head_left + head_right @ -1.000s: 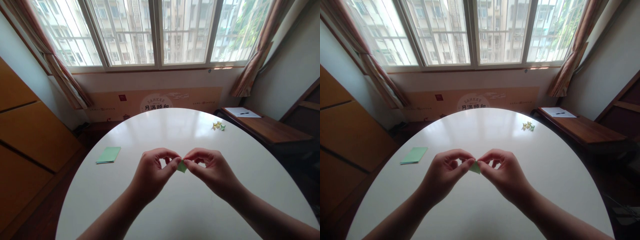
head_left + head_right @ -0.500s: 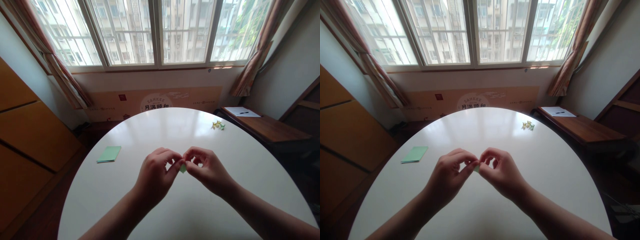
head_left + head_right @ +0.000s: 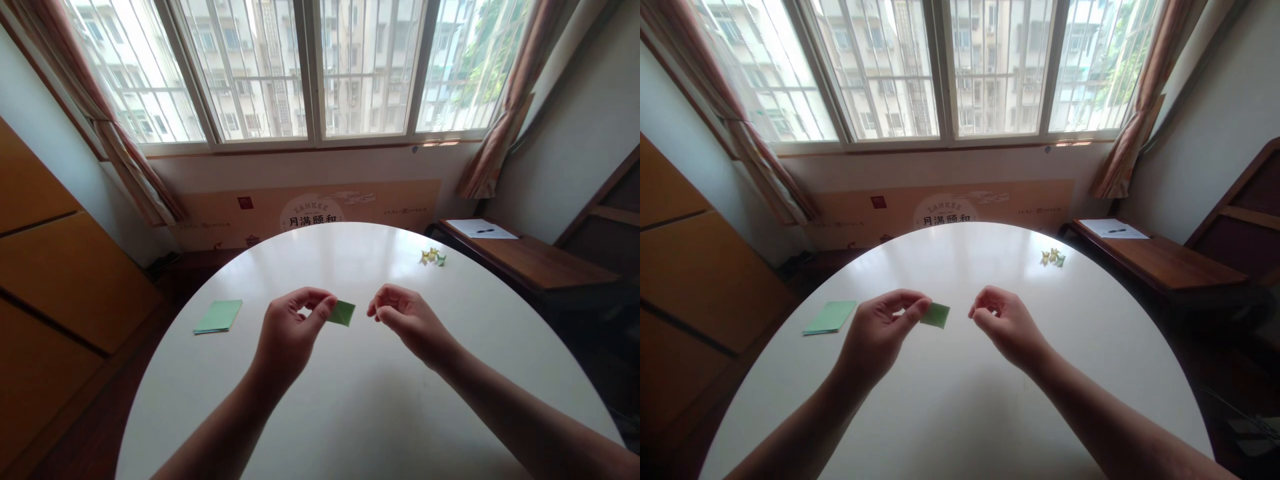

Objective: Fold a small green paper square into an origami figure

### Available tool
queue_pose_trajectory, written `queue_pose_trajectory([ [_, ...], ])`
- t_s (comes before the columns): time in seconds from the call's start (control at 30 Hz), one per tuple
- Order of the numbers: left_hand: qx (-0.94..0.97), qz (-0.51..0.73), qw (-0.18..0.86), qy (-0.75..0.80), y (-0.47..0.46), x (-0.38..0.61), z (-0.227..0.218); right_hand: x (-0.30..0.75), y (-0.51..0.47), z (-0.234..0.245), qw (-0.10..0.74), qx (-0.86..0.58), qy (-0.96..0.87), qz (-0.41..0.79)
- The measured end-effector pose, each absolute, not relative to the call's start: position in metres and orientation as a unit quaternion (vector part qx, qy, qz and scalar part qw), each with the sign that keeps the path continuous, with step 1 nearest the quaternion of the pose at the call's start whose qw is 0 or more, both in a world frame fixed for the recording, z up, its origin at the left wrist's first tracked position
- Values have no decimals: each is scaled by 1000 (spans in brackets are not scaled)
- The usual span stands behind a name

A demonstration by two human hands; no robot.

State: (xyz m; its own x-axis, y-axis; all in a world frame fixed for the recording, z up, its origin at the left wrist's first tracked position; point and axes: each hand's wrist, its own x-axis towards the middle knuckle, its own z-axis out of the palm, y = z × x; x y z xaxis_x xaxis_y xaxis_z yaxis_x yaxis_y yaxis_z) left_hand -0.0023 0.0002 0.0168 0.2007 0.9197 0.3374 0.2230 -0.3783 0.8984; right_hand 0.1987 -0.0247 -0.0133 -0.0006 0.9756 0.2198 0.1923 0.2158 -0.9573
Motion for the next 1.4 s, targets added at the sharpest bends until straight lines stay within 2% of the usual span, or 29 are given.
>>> queue_pose_trajectory([
  [0.1, 607, 502, 456, 414, 7, -3, 15, 196, -23, -17, 540, -456, -565, 426],
  [0.2, 536, 506, 533, 415, 6, 1, 13, 188, -29, -18, 520, -418, -574, 475],
  [0.3, 511, 493, 567, 417, 1, 7, 11, 180, -36, -18, 491, -407, -595, 489],
  [0.57, 565, 442, 548, 430, -6, 14, 5, 182, -35, -14, 540, -435, -535, 483],
  [0.7, 630, 358, 556, 407, -9, 14, 3, 184, -33, -11, 569, -426, -506, 489],
  [0.87, 677, 272, 575, 369, -10, 15, -2, 183, -36, -11, 553, -414, -517, 506],
  [1.13, 662, 335, 535, 403, -4, 10, -1, 182, -37, -9, 525, -422, -534, 511],
  [1.4, 620, 383, 538, 424, -6, 11, 4, 180, -37, -8, 524, -414, -517, 536],
])
